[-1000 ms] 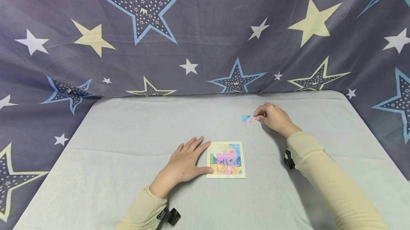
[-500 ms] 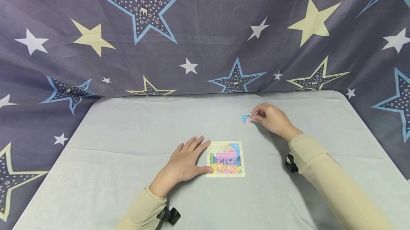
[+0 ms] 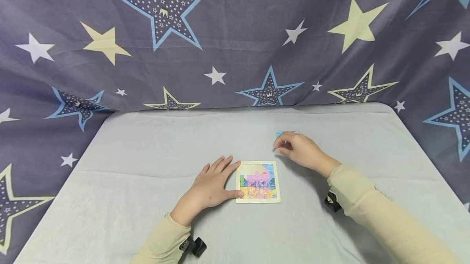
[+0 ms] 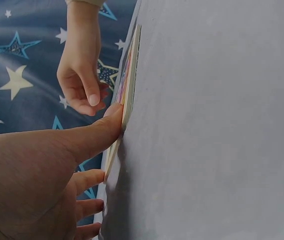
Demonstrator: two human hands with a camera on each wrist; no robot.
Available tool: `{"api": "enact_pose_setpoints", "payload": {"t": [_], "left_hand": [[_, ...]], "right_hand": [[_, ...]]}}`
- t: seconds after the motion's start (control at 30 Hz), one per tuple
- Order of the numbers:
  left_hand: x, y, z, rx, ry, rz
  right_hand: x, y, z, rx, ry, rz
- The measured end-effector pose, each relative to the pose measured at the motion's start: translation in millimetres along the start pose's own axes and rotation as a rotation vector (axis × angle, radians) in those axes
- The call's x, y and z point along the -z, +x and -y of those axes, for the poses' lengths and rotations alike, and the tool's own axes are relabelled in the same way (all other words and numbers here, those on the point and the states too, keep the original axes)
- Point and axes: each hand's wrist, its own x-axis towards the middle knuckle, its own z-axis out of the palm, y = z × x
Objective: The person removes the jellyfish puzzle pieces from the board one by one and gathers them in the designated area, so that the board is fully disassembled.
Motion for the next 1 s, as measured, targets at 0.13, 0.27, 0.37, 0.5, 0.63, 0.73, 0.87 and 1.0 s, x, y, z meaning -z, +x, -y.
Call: {"api": "enact_pose_setpoints", "payload": {"t": [0.13, 0.27, 0.37, 0.5, 0.63, 0.73, 0.87, 1.0], "left_hand": [[1.3, -0.2, -0.2, 0.0, -0.004, -0.003], [2.4, -1.2, -0.9, 0.0, -0.008, -0.005], [2.0, -1.2, -0.9, -0.002, -0.006, -0.008], [1.6, -0.5, -0.6, -0.006, 0.0, -0.012], [1.0, -0.2, -0.2, -0.006, 0.005, -0.012], [0.9, -0.4, -0.2, -0.005, 0.01, -0.011], [0.6, -0.3, -0.1, -0.001, 0.014, -0.009], [-0.3, 0.4, 0.2, 0.003, 0.014, -0.006]], "right_hand": [[-4.2, -4, 10, 0.026, -0.008, 0.04], [-8.9, -8, 19, 0.051, 0.007, 0.083], [-12.2, -12, 25, 0.061, 0.007, 0.116], [-15.8, -16, 30, 0.081, -0.009, 0.159], [-18.7, -19, 33, 0.121, -0.018, 0.189], [-19.8, -20, 35, 0.15, -0.026, 0.195], [-20.1, -21, 35, 0.171, -0.045, 0.203], [-20.5, -20, 34, 0.187, -0.049, 0.212]]}}
